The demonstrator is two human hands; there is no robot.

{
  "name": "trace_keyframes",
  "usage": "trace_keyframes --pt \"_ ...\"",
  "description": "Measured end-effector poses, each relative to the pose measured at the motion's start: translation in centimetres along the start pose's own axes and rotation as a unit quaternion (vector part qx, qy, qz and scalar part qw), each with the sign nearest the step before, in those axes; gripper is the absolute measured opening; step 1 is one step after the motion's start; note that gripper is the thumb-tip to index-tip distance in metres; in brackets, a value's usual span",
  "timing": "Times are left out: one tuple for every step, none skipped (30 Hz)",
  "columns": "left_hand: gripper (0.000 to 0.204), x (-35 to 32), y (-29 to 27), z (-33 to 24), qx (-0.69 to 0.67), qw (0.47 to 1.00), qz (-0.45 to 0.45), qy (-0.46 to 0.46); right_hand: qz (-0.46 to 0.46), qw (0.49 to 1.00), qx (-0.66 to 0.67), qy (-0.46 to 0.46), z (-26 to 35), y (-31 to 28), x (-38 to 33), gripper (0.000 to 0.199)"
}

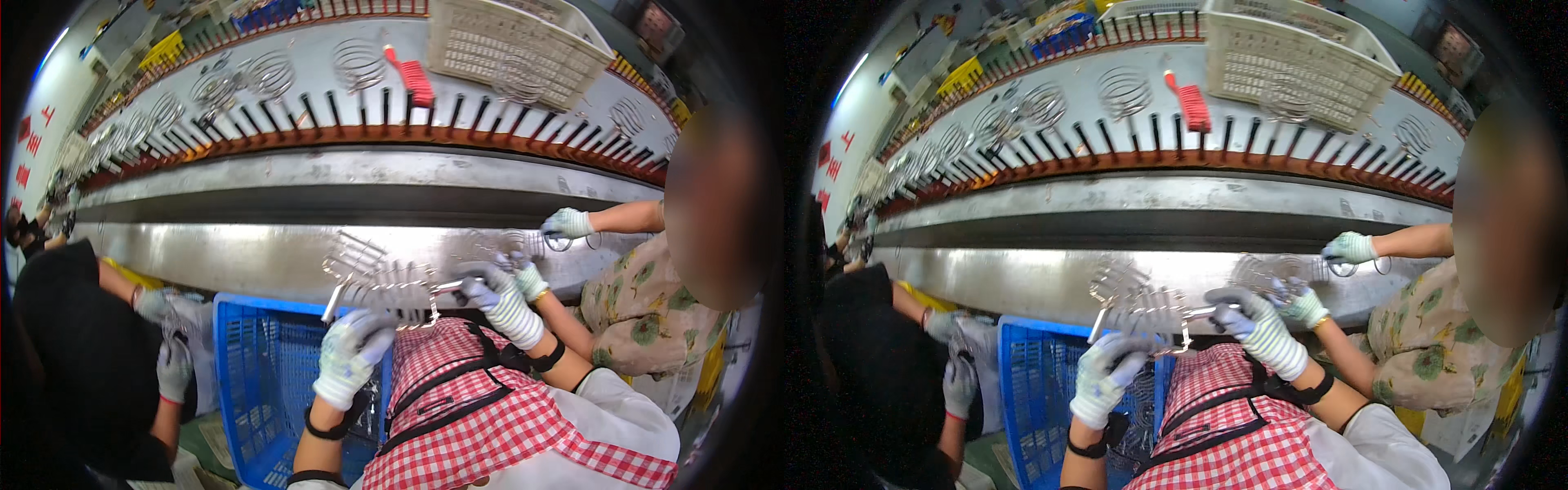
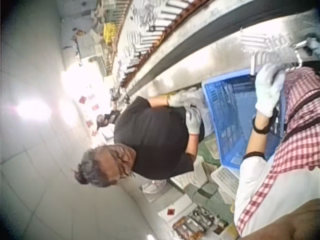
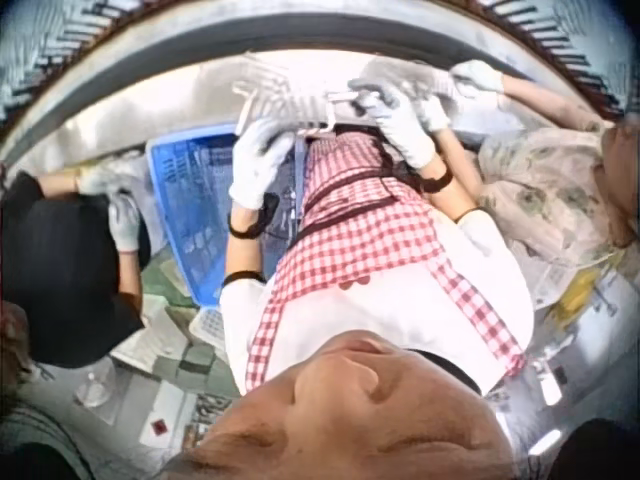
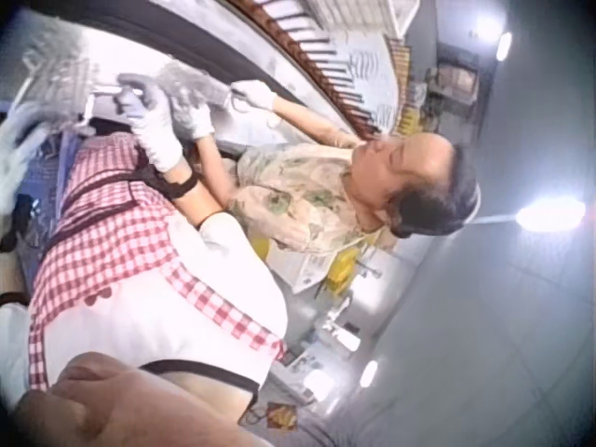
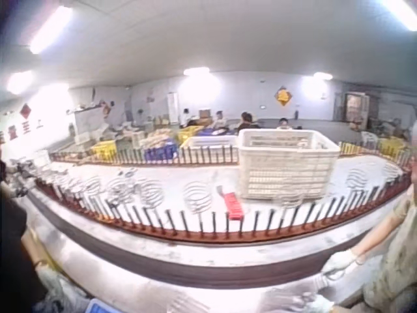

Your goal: Workers are assembling and inspecting metal wire rack components on a production line.

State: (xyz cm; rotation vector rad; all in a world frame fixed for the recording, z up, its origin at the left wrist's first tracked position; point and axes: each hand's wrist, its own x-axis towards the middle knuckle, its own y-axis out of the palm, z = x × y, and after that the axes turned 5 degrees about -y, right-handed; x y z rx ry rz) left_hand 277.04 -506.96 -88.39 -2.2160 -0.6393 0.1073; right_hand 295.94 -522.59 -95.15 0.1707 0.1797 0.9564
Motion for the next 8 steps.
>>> trace_keyframes --pt "0.014 1.7 2.4 1.3 0.047 0.992 0.009 0.118 -0.049 0.999 -0.003 -0.018 -0.9 -2.3 -0.3 0.031" --pt "0.015 3.9 4.9 1.4 0.000 0.992 0.031 0.126 -0.095 0.995 -0.005 -0.035 -2.2 -4.8 -0.5 0.031" --pt "0.018 5.8 7.8 2.3 -0.010 0.984 0.032 0.176 -0.118 0.993 0.006 -0.032 -3.2 -7.1 -0.6 0.031" --pt "0.027 6.8 9.5 2.7 -0.071 0.991 0.091 0.066 -0.147 0.989 0.025 -0.023 -3.3 -8.0 -1.4 0.031" --pt "0.034 9.0 12.1 1.9 -0.123 0.980 0.154 -0.040 -0.180 0.983 0.004 -0.023 -4.8 -10.6 -1.3 0.032" --pt "0.037 10.9 15.2 2.7 -0.120 0.972 0.193 -0.054 -0.202 0.979 0.022 -0.003 -6.0 -12.8 -1.2 0.035" --pt "0.038 12.5 18.3 2.9 -0.132 0.963 0.231 -0.033 -0.215 0.976 0.026 0.015 -7.6 -15.8 -1.4 0.037" --pt "0.041 13.6 22.3 4.2 -0.180 0.949 0.258 -0.020 -0.223 0.974 0.029 0.030 -9.5 -18.9 -1.3 0.040"
